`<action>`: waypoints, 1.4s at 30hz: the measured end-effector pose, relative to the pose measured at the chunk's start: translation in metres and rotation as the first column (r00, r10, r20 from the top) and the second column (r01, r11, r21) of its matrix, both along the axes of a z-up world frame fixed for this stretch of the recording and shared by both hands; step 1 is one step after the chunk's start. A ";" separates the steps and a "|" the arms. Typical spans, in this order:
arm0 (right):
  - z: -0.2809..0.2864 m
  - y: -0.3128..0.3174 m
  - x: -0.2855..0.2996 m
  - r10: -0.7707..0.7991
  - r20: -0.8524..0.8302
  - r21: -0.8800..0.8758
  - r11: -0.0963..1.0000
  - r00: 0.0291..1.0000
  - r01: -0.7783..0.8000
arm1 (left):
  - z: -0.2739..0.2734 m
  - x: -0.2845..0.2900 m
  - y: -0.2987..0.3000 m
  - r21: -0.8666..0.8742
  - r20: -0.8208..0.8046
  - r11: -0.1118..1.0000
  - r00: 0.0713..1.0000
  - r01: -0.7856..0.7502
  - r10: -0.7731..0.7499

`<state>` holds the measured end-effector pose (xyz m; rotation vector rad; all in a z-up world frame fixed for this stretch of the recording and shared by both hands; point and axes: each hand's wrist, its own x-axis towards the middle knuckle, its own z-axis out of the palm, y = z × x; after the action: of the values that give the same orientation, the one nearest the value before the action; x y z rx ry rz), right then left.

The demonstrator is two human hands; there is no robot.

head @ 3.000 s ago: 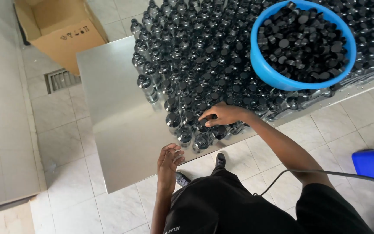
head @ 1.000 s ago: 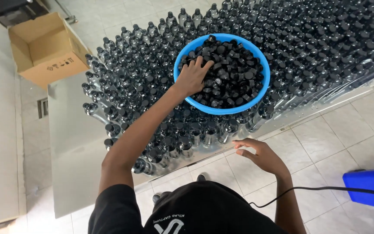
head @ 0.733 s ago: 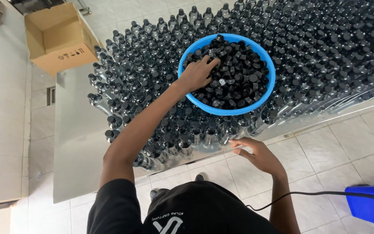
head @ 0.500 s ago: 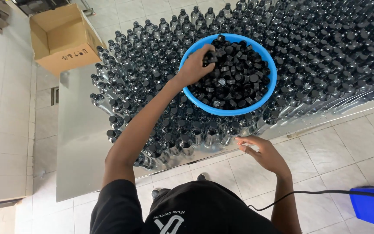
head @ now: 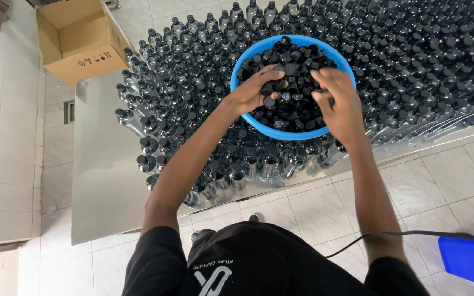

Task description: Placing plastic caps onto the tops of empty plastic bottles on a production table.

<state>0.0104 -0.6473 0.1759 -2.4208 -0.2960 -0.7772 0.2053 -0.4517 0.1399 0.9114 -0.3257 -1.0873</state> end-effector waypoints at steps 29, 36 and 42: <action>-0.034 0.260 0.062 0.458 -0.585 0.162 0.875 0.669 -0.457 | -0.038 -0.078 0.443 -0.015 0.163 0.738 0.727 -0.675 0.668; -0.160 0.372 0.109 0.566 -0.535 -0.124 0.682 0.627 -0.721 | -0.139 -0.146 0.534 -0.003 0.008 0.546 0.546 -0.838 0.838; -0.151 0.382 0.117 0.490 -0.702 -0.067 0.676 0.516 -0.734 | -0.170 -0.205 0.550 0.085 -0.051 0.516 0.513 -0.853 0.857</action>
<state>0.1272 -0.2649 0.0249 -2.4351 -1.0399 0.4972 0.0007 0.0987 -0.0300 0.8975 0.2490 -0.1802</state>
